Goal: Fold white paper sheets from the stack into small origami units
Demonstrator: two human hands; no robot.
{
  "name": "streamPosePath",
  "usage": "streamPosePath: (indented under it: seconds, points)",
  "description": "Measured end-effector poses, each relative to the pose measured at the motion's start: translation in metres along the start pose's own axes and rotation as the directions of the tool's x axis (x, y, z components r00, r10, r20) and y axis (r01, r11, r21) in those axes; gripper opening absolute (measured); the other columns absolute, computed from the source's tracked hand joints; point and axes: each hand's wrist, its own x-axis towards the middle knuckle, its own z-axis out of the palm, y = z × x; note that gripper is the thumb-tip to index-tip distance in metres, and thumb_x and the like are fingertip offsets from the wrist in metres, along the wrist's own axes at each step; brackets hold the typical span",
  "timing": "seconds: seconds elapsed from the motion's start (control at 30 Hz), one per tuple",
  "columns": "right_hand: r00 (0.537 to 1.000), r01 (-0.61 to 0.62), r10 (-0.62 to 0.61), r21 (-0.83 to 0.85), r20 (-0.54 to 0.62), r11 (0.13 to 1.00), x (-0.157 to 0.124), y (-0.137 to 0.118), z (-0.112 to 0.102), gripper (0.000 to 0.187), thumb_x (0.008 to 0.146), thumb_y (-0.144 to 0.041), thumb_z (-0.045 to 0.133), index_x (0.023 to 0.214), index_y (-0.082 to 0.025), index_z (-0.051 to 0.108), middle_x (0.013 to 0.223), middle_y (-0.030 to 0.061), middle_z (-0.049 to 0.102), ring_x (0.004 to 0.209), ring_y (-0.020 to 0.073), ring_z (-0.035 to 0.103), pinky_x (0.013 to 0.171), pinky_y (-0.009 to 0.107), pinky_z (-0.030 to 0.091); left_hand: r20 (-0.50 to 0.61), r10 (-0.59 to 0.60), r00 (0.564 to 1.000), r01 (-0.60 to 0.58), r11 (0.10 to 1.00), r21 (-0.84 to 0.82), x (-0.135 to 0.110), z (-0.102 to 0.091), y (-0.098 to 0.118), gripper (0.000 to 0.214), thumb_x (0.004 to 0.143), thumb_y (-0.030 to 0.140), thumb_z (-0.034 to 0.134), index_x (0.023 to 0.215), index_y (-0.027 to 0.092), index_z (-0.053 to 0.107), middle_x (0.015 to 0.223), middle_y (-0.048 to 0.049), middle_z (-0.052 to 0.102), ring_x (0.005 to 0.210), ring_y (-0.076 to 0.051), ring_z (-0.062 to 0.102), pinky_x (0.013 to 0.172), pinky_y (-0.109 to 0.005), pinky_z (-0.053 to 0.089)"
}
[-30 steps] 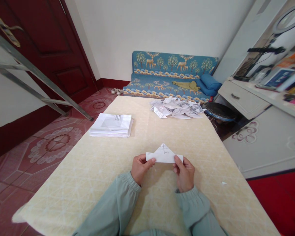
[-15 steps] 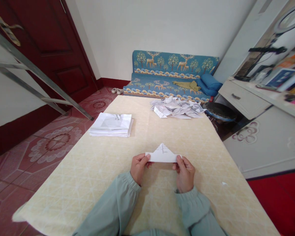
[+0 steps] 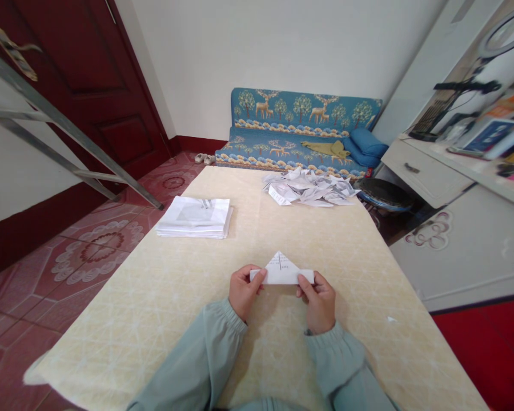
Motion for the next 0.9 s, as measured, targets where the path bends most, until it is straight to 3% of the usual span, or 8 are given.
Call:
streamPosePath:
  seconds: [0.13,0.47,0.6,0.77,0.9]
  points:
    - [1.000,-0.017,0.018,-0.020,0.022,1.000,0.0009,-0.0016,0.0012,0.023,0.071,-0.036,0.072,0.070,-0.017,0.058,0.050,-0.0053,0.053,0.046,0.0084,0.042,0.045,0.021,0.028,0.015,-0.008,1.000,0.007,0.999,0.037,-0.0007,-0.0011,0.0003,0.028,0.068,0.041,0.070,0.065,0.013,0.063,0.044,0.0032,0.053,0.040,-0.008,0.043,0.042,-0.020,0.032]
    - [0.998,-0.038,0.042,0.065,-0.055,0.997,0.0012,0.0041,0.0006,0.032,0.083,-0.040,0.057,0.063,-0.015,0.058,0.044,-0.0023,0.052,0.042,0.0083,0.038,0.041,0.022,0.022,0.063,0.034,0.997,-0.037,0.998,0.048,-0.0010,-0.0037,-0.0020,0.039,0.080,0.047,0.056,0.061,0.013,0.060,0.046,0.0008,0.054,0.043,-0.009,0.043,0.045,-0.021,0.031]
    - [0.996,-0.034,0.040,0.072,-0.076,0.997,0.0005,0.0036,0.0009,0.034,0.083,-0.040,0.058,0.061,-0.015,0.057,0.044,-0.0019,0.052,0.042,0.0087,0.041,0.041,0.021,0.024,0.038,0.073,0.997,-0.077,0.990,0.121,-0.0015,-0.0039,-0.0015,0.045,0.085,0.048,0.048,0.055,0.014,0.052,0.045,0.0027,0.047,0.044,-0.009,0.040,0.046,-0.021,0.030]
    - [0.995,-0.027,0.038,0.113,-0.092,0.993,0.0006,0.0038,0.0008,0.033,0.081,-0.040,0.060,0.059,-0.015,0.056,0.045,-0.0025,0.051,0.043,0.0091,0.043,0.041,0.021,0.028,-0.043,0.113,0.993,-0.102,0.974,0.203,-0.0017,-0.0045,-0.0007,0.047,0.082,0.046,0.051,0.049,0.016,0.037,0.046,0.0057,0.029,0.046,-0.007,0.028,0.045,-0.022,0.022]
    - [0.992,-0.018,0.035,0.142,-0.122,0.990,0.0013,0.0029,0.0022,0.031,0.078,-0.039,0.064,0.059,-0.015,0.058,0.047,-0.0030,0.051,0.040,0.0075,0.040,0.038,0.021,0.026,-0.040,0.117,0.992,-0.105,0.970,0.221,-0.0014,-0.0051,-0.0011,0.047,0.082,0.046,0.050,0.049,0.017,0.035,0.050,0.0051,0.025,0.049,-0.007,0.025,0.047,-0.022,0.020]
